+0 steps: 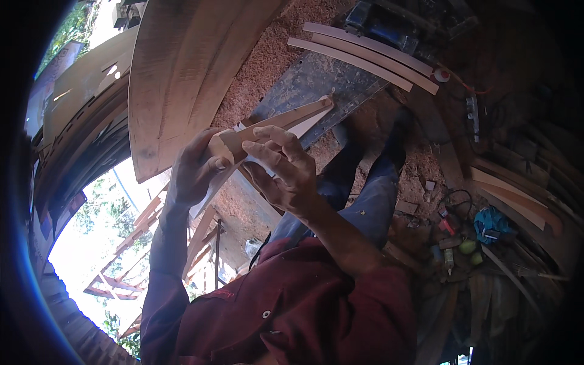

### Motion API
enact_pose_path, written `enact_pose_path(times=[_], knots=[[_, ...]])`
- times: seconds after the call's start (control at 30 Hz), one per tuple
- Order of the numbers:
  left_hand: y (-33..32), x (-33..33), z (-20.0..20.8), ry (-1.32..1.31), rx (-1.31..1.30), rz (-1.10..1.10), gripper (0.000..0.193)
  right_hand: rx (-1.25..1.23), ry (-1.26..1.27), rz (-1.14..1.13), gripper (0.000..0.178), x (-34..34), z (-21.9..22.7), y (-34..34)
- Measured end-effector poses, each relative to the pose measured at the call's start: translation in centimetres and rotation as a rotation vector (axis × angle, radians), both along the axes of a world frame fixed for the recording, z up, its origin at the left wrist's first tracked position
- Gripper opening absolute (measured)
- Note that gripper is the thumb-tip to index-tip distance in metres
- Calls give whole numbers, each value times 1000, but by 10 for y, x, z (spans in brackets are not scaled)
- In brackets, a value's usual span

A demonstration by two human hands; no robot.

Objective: The person assembles a wooden frame by fitting wooden pieces together and securing them using a pneumatic nail gun. The person also handles a larger wooden panel, positioning it on the workspace.

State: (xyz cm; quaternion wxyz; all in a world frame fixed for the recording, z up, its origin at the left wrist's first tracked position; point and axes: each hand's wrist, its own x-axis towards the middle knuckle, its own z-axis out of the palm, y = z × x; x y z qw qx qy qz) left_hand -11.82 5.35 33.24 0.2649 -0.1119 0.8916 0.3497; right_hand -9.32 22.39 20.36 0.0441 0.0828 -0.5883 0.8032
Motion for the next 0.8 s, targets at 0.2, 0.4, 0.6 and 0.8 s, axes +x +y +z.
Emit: enact_pose_path(times=[0.2, 0.4, 0.6, 0.8], knots=[[-6, -5, 3, 4, 51, 78, 74, 101, 62, 38, 39, -5, 12, -3], [-10, -2, 2, 27, 57, 52, 63, 181, -163, 111, 66, -10, 13, 24], [-7, 6, 0, 66, 55, -33, 63, 478, 114, 151, 58, -21, 30, 55], [-10, 14, -8, 137, 73, -16, 54, 650, 579, 371, 46, -40, 66, 27]])
